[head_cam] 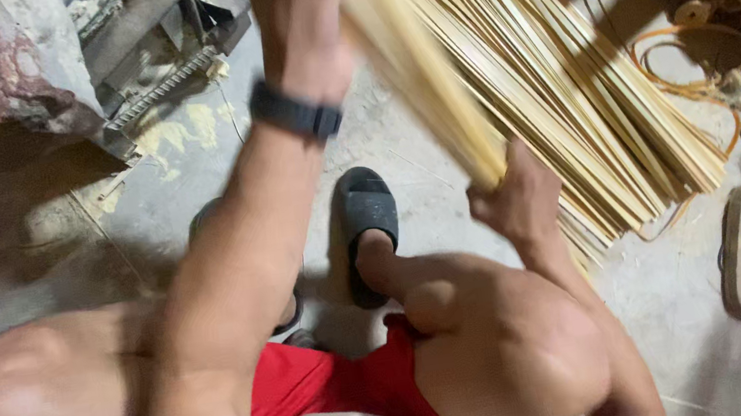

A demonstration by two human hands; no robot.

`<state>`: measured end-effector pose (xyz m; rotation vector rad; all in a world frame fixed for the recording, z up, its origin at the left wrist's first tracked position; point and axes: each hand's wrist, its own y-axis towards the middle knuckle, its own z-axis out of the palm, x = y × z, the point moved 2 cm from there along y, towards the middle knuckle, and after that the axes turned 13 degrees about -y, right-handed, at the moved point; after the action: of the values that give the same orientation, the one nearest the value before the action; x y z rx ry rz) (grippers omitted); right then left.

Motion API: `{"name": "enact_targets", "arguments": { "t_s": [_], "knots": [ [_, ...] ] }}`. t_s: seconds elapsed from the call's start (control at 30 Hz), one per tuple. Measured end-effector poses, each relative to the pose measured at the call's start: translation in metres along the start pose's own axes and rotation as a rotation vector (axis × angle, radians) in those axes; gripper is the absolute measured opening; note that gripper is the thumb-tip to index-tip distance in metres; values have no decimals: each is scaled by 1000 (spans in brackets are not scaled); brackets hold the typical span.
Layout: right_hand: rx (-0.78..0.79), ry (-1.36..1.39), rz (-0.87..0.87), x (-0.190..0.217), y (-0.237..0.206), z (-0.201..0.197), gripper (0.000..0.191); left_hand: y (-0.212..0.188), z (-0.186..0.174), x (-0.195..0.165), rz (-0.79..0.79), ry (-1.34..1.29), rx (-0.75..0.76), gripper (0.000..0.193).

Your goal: The person uses a bandsaw to cut thin wooden strips to a uniform length. They feed the strips through the saw one by one, collect the cut pieces, and bundle them together with an orange strap.

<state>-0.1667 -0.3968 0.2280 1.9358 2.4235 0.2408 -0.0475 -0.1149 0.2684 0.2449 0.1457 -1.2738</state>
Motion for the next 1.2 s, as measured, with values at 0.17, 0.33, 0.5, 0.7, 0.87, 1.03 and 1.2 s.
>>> {"name": "enact_targets", "arguments": {
  "t_s": [0.17, 0.33, 0.5, 0.7, 0.87, 1.03, 1.2],
  "knots": [
    [811, -51, 311, 30, -22, 65, 36, -40, -182, 5, -254, -8, -354, 44],
    [505, 439, -357, 65, 54, 122, 72, -52, -257, -11, -258, 117, -549, 49],
    [614, 742, -236, 121, 146, 187, 50, -38, -268, -25, -268, 212, -452, 61],
    [619, 838, -187, 149, 175, 209, 23, -18, -300, -33, -387, 245, -648, 53],
    [600, 963, -53, 158, 188, 217, 21, -17, -323, -34, -408, 86, -615, 35],
    [241, 676, -422, 175, 203, 197, 25, -19, -334, -36, -251, -30, -624, 29],
    [155, 470, -496, 203, 235, 204, 15, -12, -320, -49, -368, 129, -579, 36]
  ]
}}
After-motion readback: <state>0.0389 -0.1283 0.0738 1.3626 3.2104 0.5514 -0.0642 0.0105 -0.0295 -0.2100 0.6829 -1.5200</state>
